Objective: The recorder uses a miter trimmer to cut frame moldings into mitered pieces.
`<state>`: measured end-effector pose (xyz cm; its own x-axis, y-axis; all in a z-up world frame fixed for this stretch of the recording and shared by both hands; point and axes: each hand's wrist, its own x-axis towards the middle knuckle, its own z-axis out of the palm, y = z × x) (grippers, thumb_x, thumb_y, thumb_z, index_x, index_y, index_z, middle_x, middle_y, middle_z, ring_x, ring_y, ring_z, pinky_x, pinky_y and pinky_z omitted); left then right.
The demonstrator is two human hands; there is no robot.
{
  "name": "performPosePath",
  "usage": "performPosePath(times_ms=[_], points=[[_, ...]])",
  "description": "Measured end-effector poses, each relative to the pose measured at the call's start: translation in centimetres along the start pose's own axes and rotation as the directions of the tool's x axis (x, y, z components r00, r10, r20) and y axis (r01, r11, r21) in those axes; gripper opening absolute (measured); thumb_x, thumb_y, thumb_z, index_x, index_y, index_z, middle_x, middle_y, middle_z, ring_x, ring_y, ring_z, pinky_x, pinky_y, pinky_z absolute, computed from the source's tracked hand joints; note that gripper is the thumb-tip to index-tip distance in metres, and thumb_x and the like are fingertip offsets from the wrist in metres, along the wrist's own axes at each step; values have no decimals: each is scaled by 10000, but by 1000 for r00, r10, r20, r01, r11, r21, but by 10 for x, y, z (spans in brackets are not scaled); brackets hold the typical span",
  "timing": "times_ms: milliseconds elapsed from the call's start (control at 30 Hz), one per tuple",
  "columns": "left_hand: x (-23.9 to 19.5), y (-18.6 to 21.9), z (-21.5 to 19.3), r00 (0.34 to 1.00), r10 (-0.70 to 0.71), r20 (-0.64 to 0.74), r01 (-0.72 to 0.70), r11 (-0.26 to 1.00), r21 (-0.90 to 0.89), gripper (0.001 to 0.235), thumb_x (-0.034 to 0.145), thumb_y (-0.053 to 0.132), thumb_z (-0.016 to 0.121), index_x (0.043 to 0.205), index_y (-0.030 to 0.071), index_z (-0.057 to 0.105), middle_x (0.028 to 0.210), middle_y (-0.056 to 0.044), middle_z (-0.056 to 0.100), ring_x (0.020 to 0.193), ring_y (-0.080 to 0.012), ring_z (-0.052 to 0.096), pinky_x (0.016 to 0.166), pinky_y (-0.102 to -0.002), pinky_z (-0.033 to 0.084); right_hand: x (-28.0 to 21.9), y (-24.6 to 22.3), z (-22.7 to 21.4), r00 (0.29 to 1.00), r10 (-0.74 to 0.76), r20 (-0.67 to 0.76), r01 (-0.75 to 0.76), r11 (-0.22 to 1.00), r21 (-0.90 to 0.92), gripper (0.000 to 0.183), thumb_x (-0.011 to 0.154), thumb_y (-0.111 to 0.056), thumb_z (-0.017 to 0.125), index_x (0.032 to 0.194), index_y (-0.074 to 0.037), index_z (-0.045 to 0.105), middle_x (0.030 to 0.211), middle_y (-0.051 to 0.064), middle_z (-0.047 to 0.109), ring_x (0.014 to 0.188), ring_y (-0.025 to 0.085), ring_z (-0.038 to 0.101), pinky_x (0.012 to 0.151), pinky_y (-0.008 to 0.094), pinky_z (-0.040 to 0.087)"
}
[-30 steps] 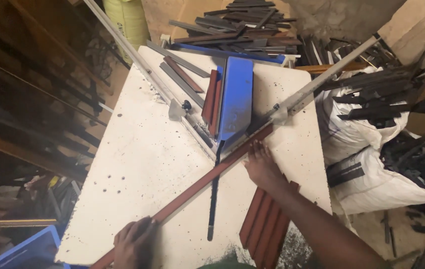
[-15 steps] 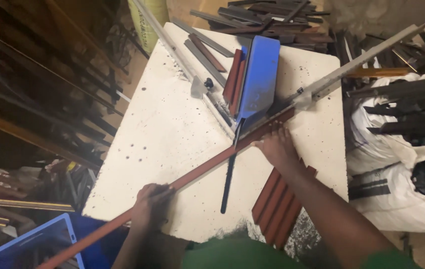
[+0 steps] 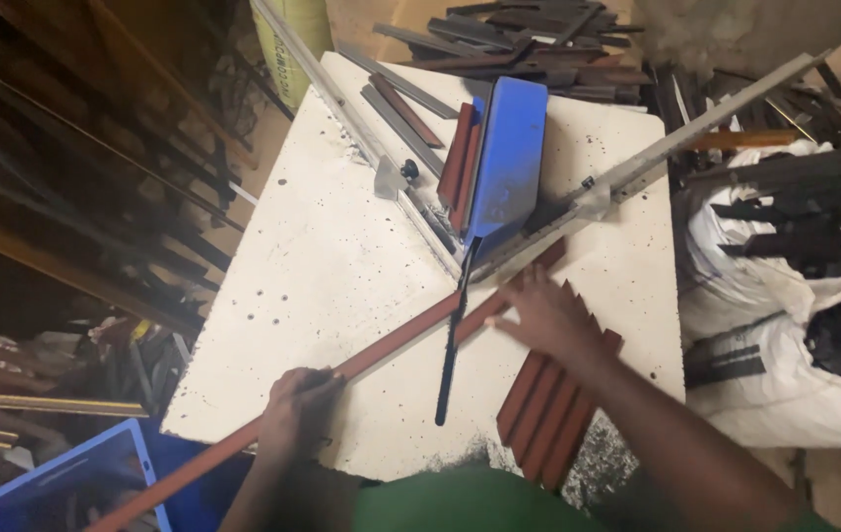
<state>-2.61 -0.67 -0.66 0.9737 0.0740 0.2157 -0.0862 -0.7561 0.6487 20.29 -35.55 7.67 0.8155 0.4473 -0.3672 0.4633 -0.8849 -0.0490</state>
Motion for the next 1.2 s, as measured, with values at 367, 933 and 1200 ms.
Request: performPosePath(times_ms=[367,933,1200], points=[[-41,47,19,999,21,-28,-20,999,26,225,883,98,680,1055,124,823,978,-110,772,878,-272,707,782,-384,575,-138,-45,61,997,49,58,-47,999,-26,677,1026,-621,377,1552,-196,398,1634,275,210,1565,420,162,1263,537,140],[-85,9,17,988,117,-100,-103,985,139,429,788,41,663,1196,115,772,1239,-155,700,1137,-344,649,1002,-452,507,-14,23,109,917,-98,-387,-18,958,-285,677,1052,-420,481,1425,143,438,1548,380,354,1466,465,394,1220,517,304],[-49,46,-33,988,100,-122,-89,992,95,383,771,70,694,1144,94,779,1096,-144,732,1011,-340,703,871,-436,551,16,29,74,932,-41,-359,-28,982,-186,941,892,-685,518,1311,157,524,1537,391,384,1398,469,391,1146,508,296]])
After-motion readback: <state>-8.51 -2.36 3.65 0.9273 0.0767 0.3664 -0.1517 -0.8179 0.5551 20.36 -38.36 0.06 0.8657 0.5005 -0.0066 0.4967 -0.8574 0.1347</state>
